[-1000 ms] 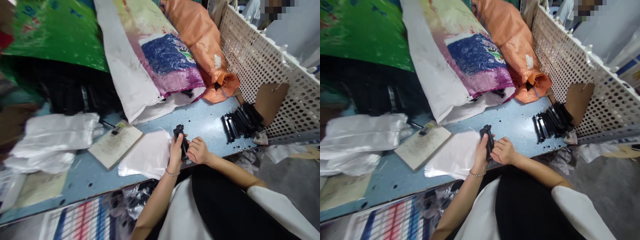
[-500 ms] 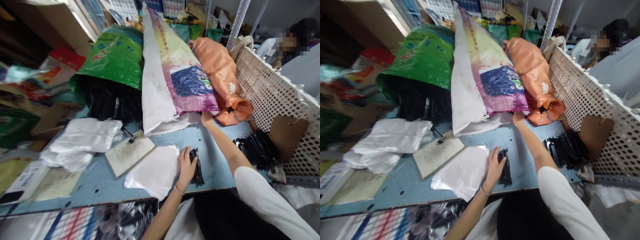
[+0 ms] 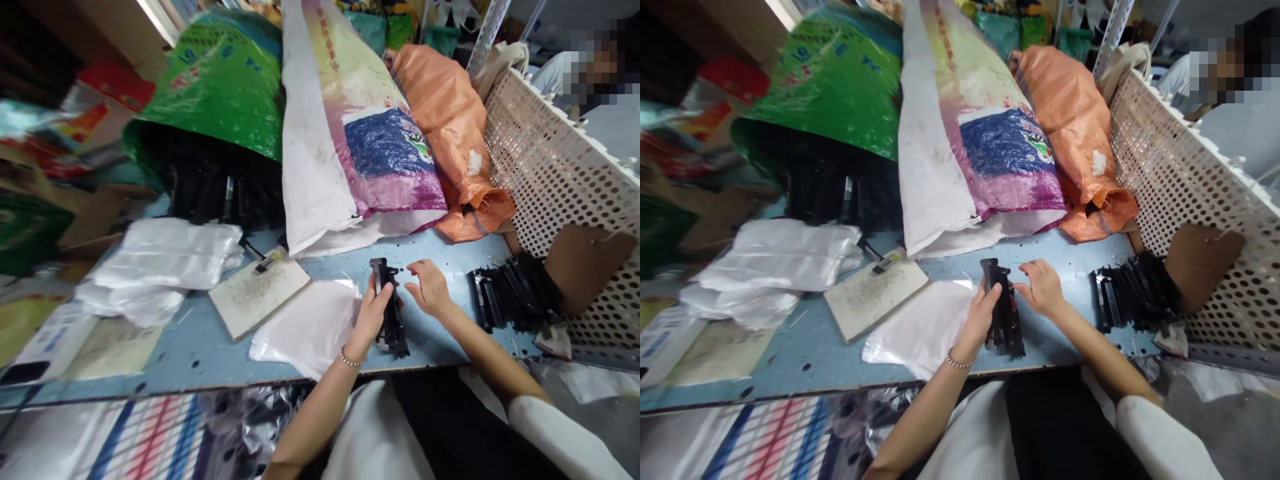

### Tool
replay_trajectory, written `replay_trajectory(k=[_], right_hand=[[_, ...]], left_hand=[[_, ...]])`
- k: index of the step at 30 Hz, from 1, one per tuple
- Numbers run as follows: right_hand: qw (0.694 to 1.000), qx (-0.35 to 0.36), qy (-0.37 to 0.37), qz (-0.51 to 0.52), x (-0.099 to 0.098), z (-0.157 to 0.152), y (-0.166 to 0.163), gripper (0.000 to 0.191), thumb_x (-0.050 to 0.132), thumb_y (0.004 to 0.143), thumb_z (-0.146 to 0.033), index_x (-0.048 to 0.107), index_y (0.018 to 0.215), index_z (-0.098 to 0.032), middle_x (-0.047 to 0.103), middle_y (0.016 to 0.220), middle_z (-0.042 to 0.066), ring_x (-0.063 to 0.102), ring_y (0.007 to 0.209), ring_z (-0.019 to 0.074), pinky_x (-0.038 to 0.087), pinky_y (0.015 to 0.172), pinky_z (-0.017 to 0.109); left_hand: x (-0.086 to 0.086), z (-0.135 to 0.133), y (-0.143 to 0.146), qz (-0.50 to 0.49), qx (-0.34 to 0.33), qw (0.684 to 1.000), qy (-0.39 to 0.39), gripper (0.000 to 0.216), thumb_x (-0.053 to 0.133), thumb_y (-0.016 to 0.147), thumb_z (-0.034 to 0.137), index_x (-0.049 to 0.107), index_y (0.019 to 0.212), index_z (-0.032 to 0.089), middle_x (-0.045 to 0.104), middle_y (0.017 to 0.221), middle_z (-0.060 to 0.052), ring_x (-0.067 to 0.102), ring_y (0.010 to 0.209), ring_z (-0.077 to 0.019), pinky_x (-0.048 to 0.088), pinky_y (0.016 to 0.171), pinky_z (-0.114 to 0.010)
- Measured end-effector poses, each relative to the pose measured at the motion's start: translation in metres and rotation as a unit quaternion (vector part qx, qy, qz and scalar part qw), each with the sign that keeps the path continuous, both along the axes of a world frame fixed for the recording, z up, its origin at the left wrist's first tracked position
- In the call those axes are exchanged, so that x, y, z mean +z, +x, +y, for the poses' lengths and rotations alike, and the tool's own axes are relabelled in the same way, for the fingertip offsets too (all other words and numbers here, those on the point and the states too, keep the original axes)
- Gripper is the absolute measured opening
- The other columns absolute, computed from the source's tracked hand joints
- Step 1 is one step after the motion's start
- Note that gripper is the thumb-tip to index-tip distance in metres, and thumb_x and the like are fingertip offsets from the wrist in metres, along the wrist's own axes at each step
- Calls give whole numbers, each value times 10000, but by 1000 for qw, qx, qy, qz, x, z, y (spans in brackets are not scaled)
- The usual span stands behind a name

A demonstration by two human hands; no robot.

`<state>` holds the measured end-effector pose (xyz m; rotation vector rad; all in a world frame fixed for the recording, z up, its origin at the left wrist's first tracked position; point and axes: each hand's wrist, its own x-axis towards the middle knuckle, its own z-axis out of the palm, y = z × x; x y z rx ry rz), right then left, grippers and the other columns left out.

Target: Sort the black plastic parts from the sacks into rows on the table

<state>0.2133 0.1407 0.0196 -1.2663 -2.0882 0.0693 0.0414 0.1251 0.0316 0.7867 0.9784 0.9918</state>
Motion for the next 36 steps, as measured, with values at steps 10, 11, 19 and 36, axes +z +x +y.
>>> replay_trajectory(k=[10,11,19,36], right_hand=[[985,144,-75,-66,-5,-13,-33,439,328,1053,-463,596,826,-200,605,782,45,520,740,188,365,690,319],[982,158,-64,-85,-8,-25,-37,421,373,1037,-472,607,823,-196,615,799,57,518,755,199,358,693,330],[979,152,-97,-95,-18,0,-42,392,360,1051,-401,622,828,-211,628,757,28,555,715,174,421,684,296],[964,-110,-236,60,11,187,-42,228,583,877,-222,733,1019,-126,621,1240,163,579,1164,270,479,991,394]], left_hand=[[4,-4,-20,76,118,990,18,427,539,898,598,530,1065,205,681,852,-16,655,668,-154,540,625,-275],[3,-2,-24,87,117,989,19,421,519,909,594,550,1038,195,691,872,-30,661,705,-161,542,655,-282],[-50,-10,-48,272,111,950,109,384,482,958,462,599,1202,189,658,1222,-118,590,1196,-271,429,1090,-447],[-80,-23,-29,221,99,961,137,513,556,932,385,480,1404,200,483,1459,-168,517,1338,-270,422,1137,-482]])
